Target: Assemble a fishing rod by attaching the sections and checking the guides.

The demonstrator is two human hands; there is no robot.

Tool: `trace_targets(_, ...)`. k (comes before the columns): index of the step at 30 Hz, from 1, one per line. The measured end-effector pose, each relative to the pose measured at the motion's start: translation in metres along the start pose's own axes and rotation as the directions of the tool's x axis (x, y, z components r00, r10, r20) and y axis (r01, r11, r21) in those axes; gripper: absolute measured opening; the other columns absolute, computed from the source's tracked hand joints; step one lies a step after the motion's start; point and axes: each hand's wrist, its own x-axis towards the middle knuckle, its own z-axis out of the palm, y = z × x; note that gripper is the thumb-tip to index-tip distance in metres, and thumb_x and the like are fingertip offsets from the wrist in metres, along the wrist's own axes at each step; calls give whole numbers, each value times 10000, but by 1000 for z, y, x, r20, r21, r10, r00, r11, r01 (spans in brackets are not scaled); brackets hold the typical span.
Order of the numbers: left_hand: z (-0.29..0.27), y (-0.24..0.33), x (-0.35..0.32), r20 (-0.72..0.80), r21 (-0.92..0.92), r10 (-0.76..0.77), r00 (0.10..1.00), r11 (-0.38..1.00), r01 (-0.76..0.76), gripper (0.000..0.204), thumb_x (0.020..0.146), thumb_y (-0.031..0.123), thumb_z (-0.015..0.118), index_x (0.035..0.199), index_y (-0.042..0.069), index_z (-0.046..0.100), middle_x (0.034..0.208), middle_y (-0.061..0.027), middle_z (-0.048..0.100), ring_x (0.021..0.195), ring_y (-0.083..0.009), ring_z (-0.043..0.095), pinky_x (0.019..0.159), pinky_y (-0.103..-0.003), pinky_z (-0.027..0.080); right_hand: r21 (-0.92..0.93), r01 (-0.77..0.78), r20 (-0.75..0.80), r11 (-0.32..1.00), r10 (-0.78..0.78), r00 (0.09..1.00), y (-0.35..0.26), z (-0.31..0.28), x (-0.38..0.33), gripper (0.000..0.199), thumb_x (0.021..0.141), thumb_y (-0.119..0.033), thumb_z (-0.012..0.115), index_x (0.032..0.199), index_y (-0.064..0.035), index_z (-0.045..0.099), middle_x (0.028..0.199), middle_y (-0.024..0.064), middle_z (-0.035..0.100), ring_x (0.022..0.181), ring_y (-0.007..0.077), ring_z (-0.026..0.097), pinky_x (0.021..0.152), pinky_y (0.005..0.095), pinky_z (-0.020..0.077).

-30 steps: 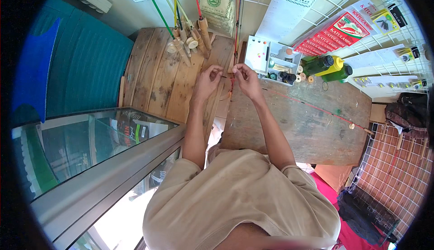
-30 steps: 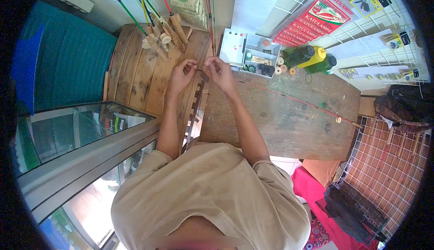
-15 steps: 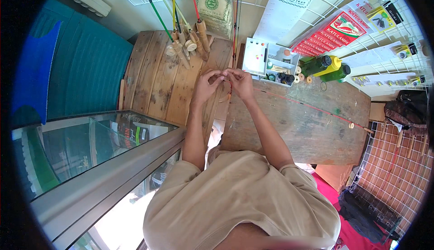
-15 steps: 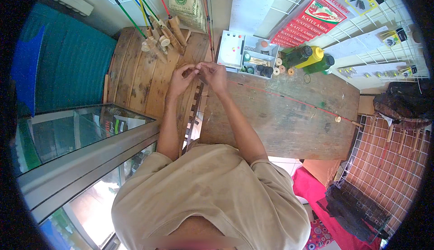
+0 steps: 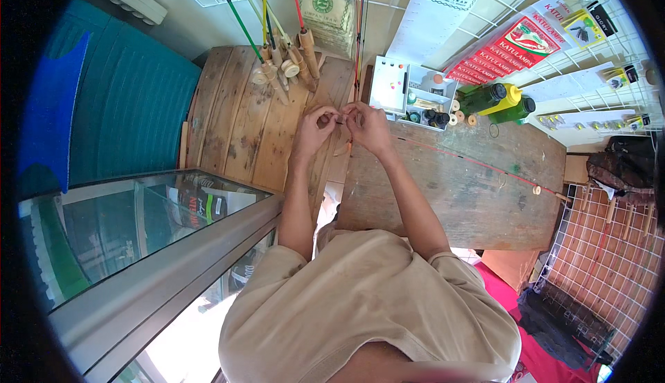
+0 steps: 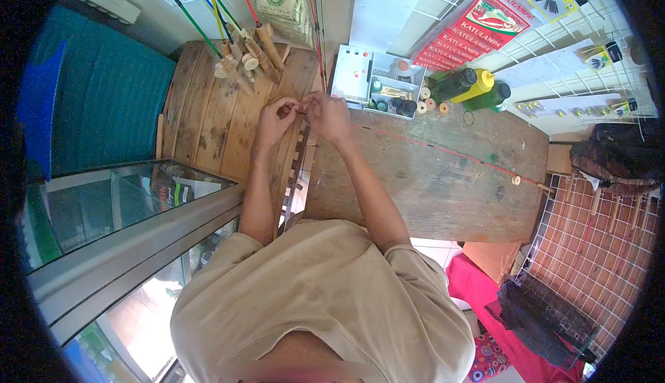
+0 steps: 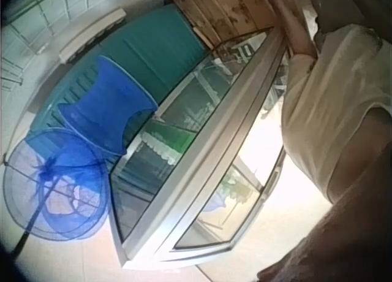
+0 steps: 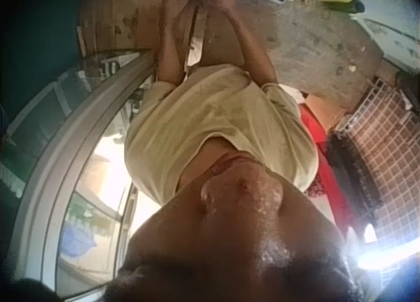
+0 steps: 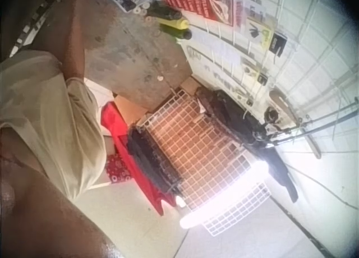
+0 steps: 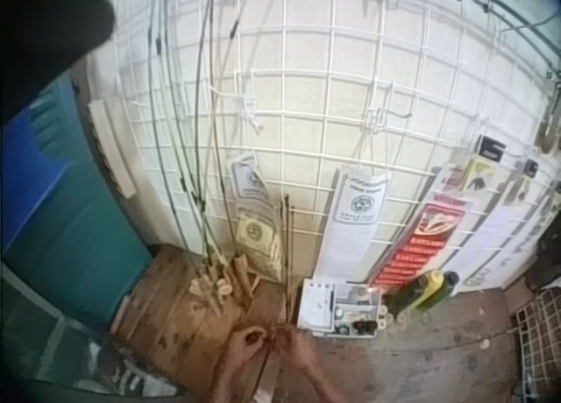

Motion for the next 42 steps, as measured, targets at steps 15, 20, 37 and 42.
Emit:
trace_targets(15,4,-9,-2,-9,117,61,998,991,-60,152,772,-3,645,922,-6,617,846,-103,603,747,-215,617,668,-313,499,-382,192,31,904,-195,980,-4,5,0,134,801,-204,660,903,-126,696,760,46,616,758,226,591,711,367,375)
trace_targets(20,1,5,-1,-54,119,48,997,992,-42,137,785,17,651,917,0,620,819,-95,607,715,-205,602,659,-304,490,-354,219,-62,909,-256,965,0,11,-2,56,829,-100,608,854,-78,653,772,64,616,731,244,590,702,361,361)
trace_targets(37,-8,3,-3,-41,109,-51,998,993,55,167,861,129,628,975,10,656,876,-140,672,755,-249,635,708,-333,482,-86,-11,6,996,11,1000,11,19,-6,107,826,-149,637,895,-67,638,835,103,583,808,282,550,750,386,376)
trace_targets(42,-7,10,-1,-78,138,-34,996,989,45,155,854,118,649,961,6,661,831,-128,680,706,-215,646,663,-315,494,-85,184,-144,979,-194,970,22,31,-8,78,808,-137,680,844,-75,648,751,52,600,736,228,534,700,348,380)
